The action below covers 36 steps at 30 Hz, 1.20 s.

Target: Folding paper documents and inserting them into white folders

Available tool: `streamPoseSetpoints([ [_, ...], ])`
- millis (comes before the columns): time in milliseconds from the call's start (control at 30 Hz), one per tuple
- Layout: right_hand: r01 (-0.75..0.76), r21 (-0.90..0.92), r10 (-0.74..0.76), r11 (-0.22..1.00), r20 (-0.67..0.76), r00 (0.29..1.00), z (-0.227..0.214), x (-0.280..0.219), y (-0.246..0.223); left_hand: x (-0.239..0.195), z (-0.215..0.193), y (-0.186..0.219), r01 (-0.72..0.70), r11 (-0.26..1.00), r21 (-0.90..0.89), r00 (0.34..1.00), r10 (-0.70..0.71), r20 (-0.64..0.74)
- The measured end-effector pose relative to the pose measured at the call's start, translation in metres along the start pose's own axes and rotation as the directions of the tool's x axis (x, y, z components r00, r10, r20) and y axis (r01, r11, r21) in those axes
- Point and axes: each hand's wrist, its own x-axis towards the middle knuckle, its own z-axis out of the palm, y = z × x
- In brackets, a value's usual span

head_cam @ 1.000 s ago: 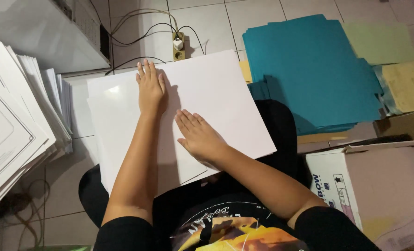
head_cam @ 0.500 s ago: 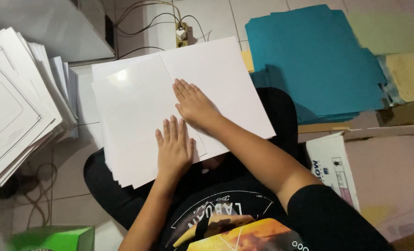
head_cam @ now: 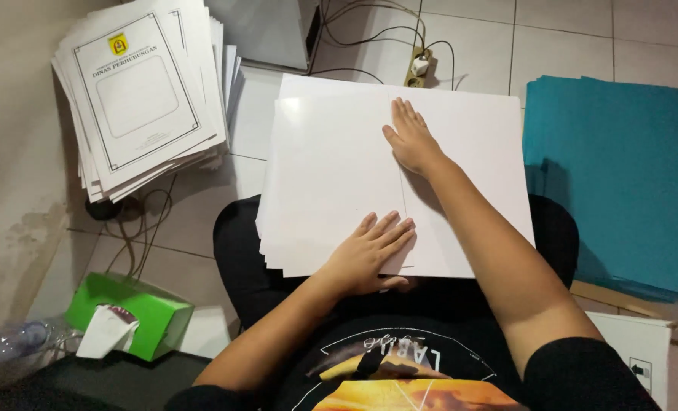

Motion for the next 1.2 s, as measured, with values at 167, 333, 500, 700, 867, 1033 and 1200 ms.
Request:
streamPoseSetpoints([
  [167,-0.108,0.124,0.103,0.986,0.044,0.994,-0.009,-0.115,0.0,-0.017,-0.003,0.001,-0.034,0.999,0.021,0.999,0.034,0.014],
  [333,-0.063,-0.02,0.061,0.998,-0.06,0.996,-0.001,-0.172,-0.006,-0.034,0.005,0.001,-0.061,0.998,0.008,0.997,0.062,-0.046],
  [500,0.114,0.639,0.149,0.761,-0.342,0.928,-0.006,-0.192,-0.025,-0.061,-0.09,0.039,-0.144,0.922,-0.359,0.8,-0.105,-0.59],
  [700,-0.267,0.954,0.354,-0.139,0.299,0.886,-0.038,-0.215,-0.159,-0.066,-0.116,0.064,-0.342,0.69,-0.638,0.344,-0.539,-0.768],
  [867,0.05,0.994,0.371,0.099,-0.083,0.925,0.055,-0.168,0.011,-0.065,-0.108,0.034,-0.237,0.498,-0.834,0.398,-0.733,-0.551],
  [1033,0.458,0.777,-0.052,0.432,-0.485,0.873,-0.029,-0.152,-0.093,-0.069,-0.086,-0.035,-0.049,-0.07,-0.996,0.581,-0.813,0.029],
  [1200,0.406,0.608,-0.236,0.682,-0.342,0.91,-0.021,-0.134,-0.12,-0.071,-0.095,-0.125,-0.568,0.09,-0.818,-0.022,-0.995,-0.094],
])
